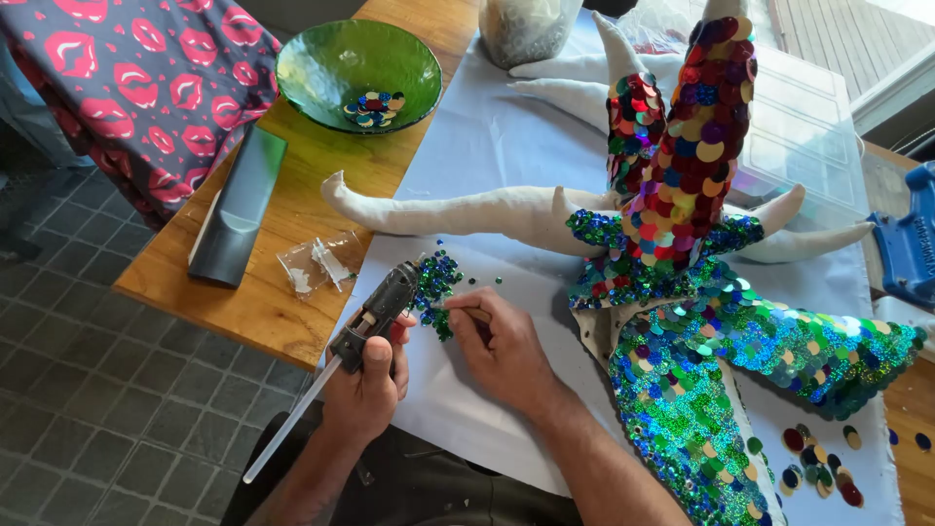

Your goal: Decorating a horned headpiece with sequins using a hot glue gun

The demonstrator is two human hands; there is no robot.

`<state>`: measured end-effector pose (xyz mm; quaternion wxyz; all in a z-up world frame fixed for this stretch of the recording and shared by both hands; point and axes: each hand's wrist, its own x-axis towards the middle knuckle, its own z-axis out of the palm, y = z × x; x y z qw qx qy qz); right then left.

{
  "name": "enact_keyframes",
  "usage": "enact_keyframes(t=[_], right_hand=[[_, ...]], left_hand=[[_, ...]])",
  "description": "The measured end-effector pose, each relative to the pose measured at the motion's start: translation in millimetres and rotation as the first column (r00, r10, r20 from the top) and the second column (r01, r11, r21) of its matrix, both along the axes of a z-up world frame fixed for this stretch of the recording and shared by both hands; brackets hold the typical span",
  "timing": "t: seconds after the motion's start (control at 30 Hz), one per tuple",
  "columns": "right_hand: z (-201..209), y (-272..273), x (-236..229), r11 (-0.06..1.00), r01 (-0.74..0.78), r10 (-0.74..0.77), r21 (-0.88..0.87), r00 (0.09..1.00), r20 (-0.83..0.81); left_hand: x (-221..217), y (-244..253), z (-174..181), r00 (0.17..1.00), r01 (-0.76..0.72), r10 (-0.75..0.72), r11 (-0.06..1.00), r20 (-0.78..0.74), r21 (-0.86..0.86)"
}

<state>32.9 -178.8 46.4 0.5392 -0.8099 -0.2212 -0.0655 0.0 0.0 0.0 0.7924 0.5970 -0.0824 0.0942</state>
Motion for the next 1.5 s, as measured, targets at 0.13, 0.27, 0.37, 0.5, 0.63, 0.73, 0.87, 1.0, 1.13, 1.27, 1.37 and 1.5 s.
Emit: enact_keyframes(t=[0.13,0.27,0.37,0.5,0.63,0.73,0.87,1.0,1.13,1.27,1.37,1.5], right_hand=[[-2.5,1.2,2.0,0.999,0.032,-0.032,-0.001,0.999,0.041],[-3.0,1.1,2.7,1.000,0.027,-0.027,-0.008,0.999,0.027],[-3.0,1.8,2.6,1.000,0.022,-0.022,-0.014,1.000,0.006],[1.7,2.4,0.4,1.000,-0.006,0.007,-0.014,0.999,0.050],[3.6,3.9,1.0,0.999,-0.026,0.029,-0.048,0.997,0.066],[0.1,3.7,1.0,0.997,-0.013,0.016,-0.074,0.999,0.047],[-1.2,3.7,0.7,1.000,0.018,-0.018,-0.006,1.000,-0.009],[1.5,-5.6,-6.1,0.987,0.042,-0.044,0.157,0.999,0.011],[-1.1,-11.4,-14.4,0.964,0.088,-0.097,0.252,0.995,0.020],[4.1,-15.3,-20.9,0.942,0.171,-0.208,0.289,0.973,0.100],[8.5,-22.5,-20.6,0.922,0.267,-0.361,0.281,0.856,0.371],[5.1,-34.3,-12.5,0.795,0.458,-0.606,0.397,0.601,0.521]], left_hand=[[0.4,0.5,3.5,1.000,-0.010,0.010,1.000,0.015,0.028],[0.3,0.4,4.1,1.000,-0.012,0.011,1.000,0.007,0.025],[0.4,0.8,0.4,1.000,-0.007,0.007,1.000,-0.007,0.023],[0.6,0.7,3.8,1.000,-0.011,0.011,1.000,0.013,0.026],[0.7,0.4,1.8,1.000,-0.004,0.004,1.000,-0.017,0.010],[-0.8,1.0,-0.2,1.000,0.011,-0.011,1.000,-0.012,-0.002],[-0.4,0.6,2.8,0.999,-0.006,0.006,1.000,-0.041,0.011],[1.0,0.8,-2.0,1.000,-0.016,0.016,0.999,-0.013,0.032],[1.9,0.4,-3.2,0.999,0.009,-0.008,1.000,-0.044,0.017],[1.4,-0.6,7.0,0.998,0.004,-0.001,0.999,-0.064,0.051],[1.7,-6.9,31.4,0.999,0.035,-0.029,0.987,-0.040,0.160],[12.2,-30.1,53.0,0.989,0.023,-0.075,0.928,0.127,0.371]])
